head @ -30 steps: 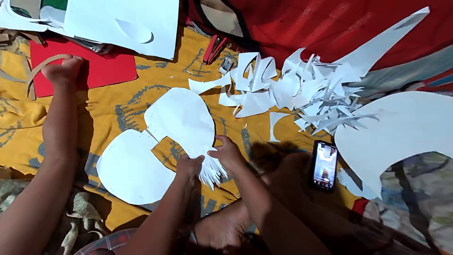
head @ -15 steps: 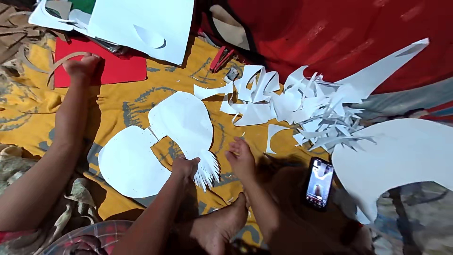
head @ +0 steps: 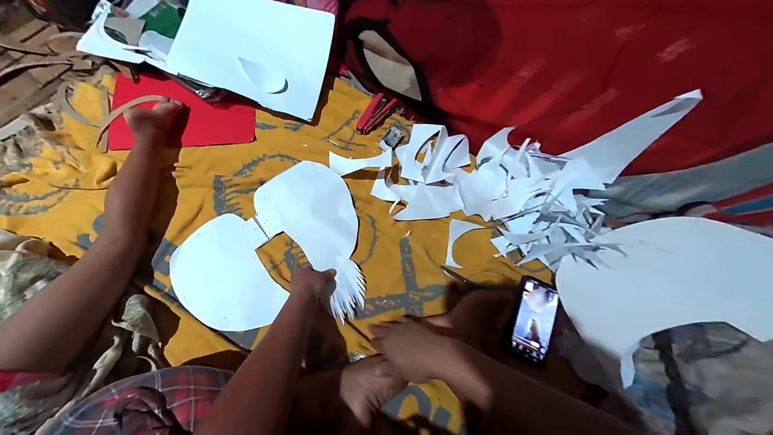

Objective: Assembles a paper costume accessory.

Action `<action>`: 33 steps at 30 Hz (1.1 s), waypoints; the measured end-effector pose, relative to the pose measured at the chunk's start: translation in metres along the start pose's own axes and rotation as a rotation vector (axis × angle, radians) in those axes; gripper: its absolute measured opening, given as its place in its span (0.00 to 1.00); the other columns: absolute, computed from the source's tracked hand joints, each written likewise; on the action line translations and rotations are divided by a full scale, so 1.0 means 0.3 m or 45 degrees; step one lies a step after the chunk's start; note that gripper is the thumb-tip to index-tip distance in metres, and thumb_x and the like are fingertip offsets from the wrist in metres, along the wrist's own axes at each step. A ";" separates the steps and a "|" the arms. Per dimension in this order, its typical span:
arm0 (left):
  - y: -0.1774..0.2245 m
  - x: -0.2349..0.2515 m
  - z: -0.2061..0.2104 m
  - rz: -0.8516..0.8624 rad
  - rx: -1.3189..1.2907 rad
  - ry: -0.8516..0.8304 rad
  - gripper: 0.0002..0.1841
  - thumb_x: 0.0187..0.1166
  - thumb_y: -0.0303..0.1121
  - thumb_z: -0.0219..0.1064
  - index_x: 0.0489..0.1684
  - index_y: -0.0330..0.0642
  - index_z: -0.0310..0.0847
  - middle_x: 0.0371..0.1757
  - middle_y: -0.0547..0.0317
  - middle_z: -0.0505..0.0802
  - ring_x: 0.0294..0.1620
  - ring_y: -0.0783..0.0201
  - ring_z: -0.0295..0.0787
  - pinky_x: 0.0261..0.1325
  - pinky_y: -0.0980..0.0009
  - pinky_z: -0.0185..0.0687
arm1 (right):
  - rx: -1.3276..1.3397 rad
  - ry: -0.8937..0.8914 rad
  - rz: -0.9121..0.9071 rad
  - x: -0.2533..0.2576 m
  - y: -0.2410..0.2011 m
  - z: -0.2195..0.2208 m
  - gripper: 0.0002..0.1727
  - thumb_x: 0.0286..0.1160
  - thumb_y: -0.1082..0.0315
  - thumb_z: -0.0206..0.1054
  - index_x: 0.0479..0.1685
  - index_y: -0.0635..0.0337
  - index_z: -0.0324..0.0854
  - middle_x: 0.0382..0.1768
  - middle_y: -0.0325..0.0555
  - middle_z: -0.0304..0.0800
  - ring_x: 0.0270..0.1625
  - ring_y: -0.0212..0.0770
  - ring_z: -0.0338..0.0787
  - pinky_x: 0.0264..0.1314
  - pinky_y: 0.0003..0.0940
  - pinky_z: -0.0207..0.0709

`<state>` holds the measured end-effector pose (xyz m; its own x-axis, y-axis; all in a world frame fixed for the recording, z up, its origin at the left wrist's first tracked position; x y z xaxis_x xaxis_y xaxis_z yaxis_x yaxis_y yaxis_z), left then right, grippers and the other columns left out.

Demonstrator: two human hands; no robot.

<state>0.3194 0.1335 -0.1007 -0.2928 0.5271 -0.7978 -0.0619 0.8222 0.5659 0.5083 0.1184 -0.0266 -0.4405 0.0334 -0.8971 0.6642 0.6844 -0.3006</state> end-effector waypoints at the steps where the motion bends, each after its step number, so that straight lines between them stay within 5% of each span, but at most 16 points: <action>1: 0.000 -0.003 -0.001 -0.004 -0.003 0.006 0.19 0.74 0.33 0.78 0.59 0.35 0.83 0.50 0.45 0.91 0.50 0.57 0.90 0.57 0.57 0.85 | 0.028 -0.031 -0.006 -0.021 0.015 -0.001 0.28 0.88 0.48 0.57 0.64 0.68 0.82 0.66 0.68 0.83 0.69 0.70 0.82 0.67 0.74 0.71; 2: 0.002 -0.004 -0.003 -0.008 0.002 0.004 0.19 0.74 0.34 0.78 0.59 0.34 0.83 0.50 0.45 0.91 0.50 0.57 0.90 0.57 0.57 0.85 | 0.097 -0.035 0.000 -0.040 0.032 -0.012 0.25 0.89 0.50 0.57 0.58 0.67 0.84 0.55 0.68 0.88 0.61 0.70 0.87 0.62 0.73 0.74; 3: 0.005 -0.003 -0.003 -0.010 0.009 0.005 0.19 0.74 0.34 0.78 0.59 0.34 0.83 0.50 0.45 0.91 0.50 0.56 0.90 0.58 0.57 0.84 | 0.189 0.025 0.017 -0.057 0.050 -0.028 0.25 0.90 0.51 0.56 0.61 0.66 0.84 0.55 0.68 0.88 0.62 0.69 0.87 0.64 0.72 0.73; 5: 0.004 0.000 -0.001 -0.006 0.005 0.012 0.20 0.74 0.34 0.79 0.59 0.33 0.82 0.51 0.43 0.90 0.51 0.55 0.89 0.59 0.55 0.83 | 0.396 0.315 0.069 -0.073 0.078 -0.050 0.28 0.90 0.52 0.56 0.77 0.65 0.77 0.71 0.67 0.82 0.75 0.65 0.80 0.78 0.65 0.66; 7: -0.001 0.002 0.001 0.006 0.003 0.020 0.20 0.73 0.34 0.79 0.58 0.33 0.82 0.51 0.43 0.91 0.52 0.54 0.89 0.59 0.55 0.83 | 0.424 0.551 0.086 -0.039 0.092 -0.033 0.34 0.88 0.50 0.59 0.88 0.57 0.65 0.89 0.56 0.62 0.90 0.56 0.63 0.89 0.58 0.55; 9: -0.003 0.004 -0.001 0.010 0.003 0.029 0.20 0.73 0.34 0.80 0.58 0.33 0.83 0.52 0.43 0.91 0.52 0.54 0.89 0.60 0.55 0.84 | 0.289 0.561 0.052 0.009 0.083 0.014 0.38 0.86 0.46 0.60 0.91 0.55 0.60 0.93 0.54 0.52 0.94 0.57 0.50 0.90 0.65 0.48; 11: 0.000 0.004 0.000 0.009 0.010 0.032 0.20 0.73 0.34 0.79 0.58 0.33 0.82 0.53 0.42 0.90 0.53 0.54 0.89 0.60 0.55 0.83 | 0.176 0.434 0.023 0.035 0.063 0.056 0.37 0.86 0.44 0.59 0.87 0.58 0.66 0.94 0.55 0.50 0.95 0.61 0.46 0.89 0.70 0.46; 13: 0.002 0.004 0.001 0.005 0.006 0.025 0.20 0.73 0.34 0.79 0.59 0.34 0.83 0.53 0.43 0.91 0.53 0.54 0.89 0.60 0.55 0.83 | 0.196 0.410 0.042 0.026 0.052 0.040 0.32 0.89 0.48 0.57 0.82 0.60 0.73 0.90 0.56 0.61 0.92 0.59 0.56 0.88 0.66 0.49; 16: -0.004 0.006 -0.001 0.011 -0.039 0.018 0.19 0.73 0.33 0.79 0.57 0.34 0.83 0.49 0.45 0.91 0.48 0.57 0.90 0.56 0.58 0.85 | 0.590 0.708 0.179 0.010 0.066 -0.051 0.26 0.90 0.57 0.56 0.77 0.64 0.77 0.73 0.60 0.81 0.77 0.57 0.80 0.82 0.55 0.67; 21: -0.012 0.013 -0.004 0.043 -0.047 -0.018 0.18 0.73 0.33 0.79 0.55 0.35 0.83 0.46 0.48 0.91 0.44 0.59 0.89 0.52 0.59 0.84 | 1.315 1.008 0.316 0.150 0.108 -0.147 0.30 0.84 0.55 0.66 0.79 0.65 0.73 0.67 0.58 0.87 0.68 0.50 0.87 0.74 0.49 0.76; 26: -0.015 0.011 -0.018 0.064 -0.020 -0.080 0.19 0.77 0.36 0.76 0.60 0.35 0.82 0.52 0.44 0.90 0.51 0.55 0.89 0.59 0.55 0.83 | 1.489 1.317 0.527 0.184 0.073 -0.176 0.16 0.79 0.66 0.71 0.58 0.69 0.85 0.53 0.60 0.90 0.56 0.50 0.89 0.64 0.49 0.79; 28: -0.021 0.015 -0.017 0.070 -0.049 -0.088 0.18 0.77 0.36 0.76 0.59 0.35 0.82 0.49 0.45 0.90 0.46 0.57 0.88 0.55 0.57 0.83 | 1.305 1.654 0.538 0.160 0.061 -0.157 0.13 0.80 0.68 0.68 0.54 0.70 0.85 0.50 0.59 0.90 0.54 0.49 0.90 0.62 0.45 0.81; 30: -0.023 0.017 -0.017 0.070 -0.055 -0.094 0.18 0.77 0.36 0.76 0.58 0.35 0.82 0.49 0.46 0.90 0.46 0.57 0.88 0.56 0.57 0.83 | 0.745 1.971 0.409 0.172 0.042 -0.114 0.10 0.77 0.73 0.66 0.45 0.72 0.89 0.46 0.62 0.91 0.53 0.59 0.91 0.61 0.53 0.83; 33: -0.025 0.020 -0.016 0.071 -0.039 -0.095 0.17 0.78 0.34 0.75 0.58 0.35 0.82 0.48 0.46 0.90 0.46 0.57 0.88 0.55 0.57 0.83 | 0.102 1.989 0.157 0.242 0.017 -0.054 0.08 0.71 0.76 0.66 0.40 0.65 0.92 0.40 0.59 0.93 0.47 0.62 0.93 0.50 0.60 0.84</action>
<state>0.3135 0.1296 -0.1087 -0.2250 0.5872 -0.7775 -0.0773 0.7847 0.6150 0.4697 0.1361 -0.0880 -0.5153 0.8106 0.2783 0.7484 0.5838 -0.3147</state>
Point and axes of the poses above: each hand's wrist, its own x-axis towards the middle knuckle, its own z-axis out of the palm, y = z × x, the point moved 2 cm from there along x, towards the middle knuckle
